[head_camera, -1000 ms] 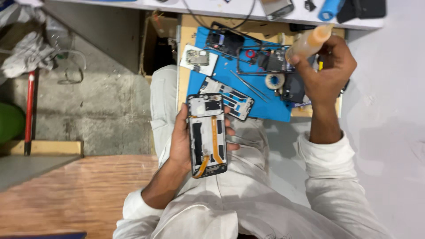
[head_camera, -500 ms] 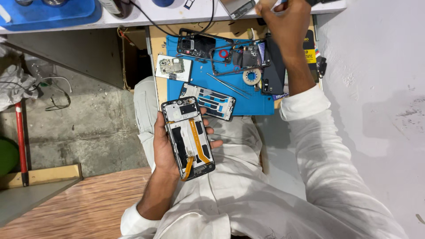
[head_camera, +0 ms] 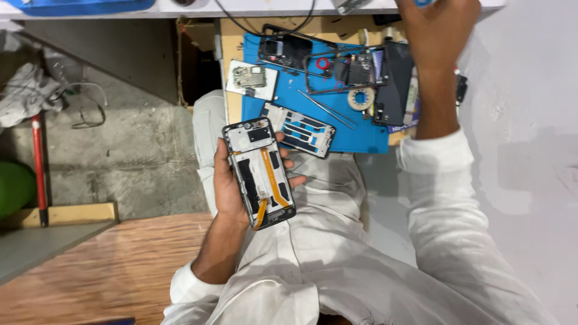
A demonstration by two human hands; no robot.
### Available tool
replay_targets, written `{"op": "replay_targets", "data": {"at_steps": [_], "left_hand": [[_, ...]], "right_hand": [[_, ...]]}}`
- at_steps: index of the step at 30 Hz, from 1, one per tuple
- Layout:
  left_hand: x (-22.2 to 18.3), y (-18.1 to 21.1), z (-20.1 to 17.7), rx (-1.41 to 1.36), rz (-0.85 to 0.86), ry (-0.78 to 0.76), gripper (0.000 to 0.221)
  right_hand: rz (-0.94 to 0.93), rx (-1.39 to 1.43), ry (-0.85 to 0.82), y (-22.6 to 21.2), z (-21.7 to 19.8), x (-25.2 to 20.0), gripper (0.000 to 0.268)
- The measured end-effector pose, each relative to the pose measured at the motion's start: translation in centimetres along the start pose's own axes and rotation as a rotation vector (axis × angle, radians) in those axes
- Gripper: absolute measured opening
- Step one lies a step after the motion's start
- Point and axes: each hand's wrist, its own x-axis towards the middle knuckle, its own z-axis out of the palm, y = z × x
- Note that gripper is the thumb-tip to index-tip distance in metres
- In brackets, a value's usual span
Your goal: The person applies adhesive to a smartphone chassis and then uses tweezers to remove a small component. They then pick up a motherboard, place it into the chassis, and press it down to secure it.
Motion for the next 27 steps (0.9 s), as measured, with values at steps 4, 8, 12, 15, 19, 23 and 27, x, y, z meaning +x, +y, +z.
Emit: {"op": "replay_targets", "data": {"at_steps": [4, 8, 12, 15, 19, 23, 27], "left_hand": [[0.5, 0.2, -0.5, -0.081, -0.02, -0.077, 0.096], [0.8, 0.3, -0.2, -0.027, -0.04, -0.082, 0.095], [0.5, 0.4, 0.0, -0.027, -0.035, -0.066, 0.095], [0.6, 0.7, 0.1, -0.026, -0.045, -0.04, 0.096], [0.5, 0.8, 0.2, 0.131, 0.009, 0.068, 0.096], [0.3, 0.9, 0.2, 0.089, -0.019, 0.067, 0.1], [0.3, 1.2, 0.1, 0.176, 0.005, 0.076, 0.101]], "right_hand": [[0.358, 0.196, -0.416, -8.5, -5.7, -2.8, 0.021], [0.368, 0.255, -0.503, -11.3, -7.0, -6.0, 0.02], [0.573, 0.231, -0.428, -10.0, -8.7, -7.7, 0.02], [0.674, 0.26, -0.296, -8.9, -10.7, -8.9, 0.017], [0.759, 0.132, -0.253, -7.7, -12.2, -9.8, 0.017], [0.861, 0.078, -0.201, -6.9, -13.4, -10.9, 0.017], [0.935, 0.052, -0.145, -6.2, -14.4, -11.7, 0.017]]}}
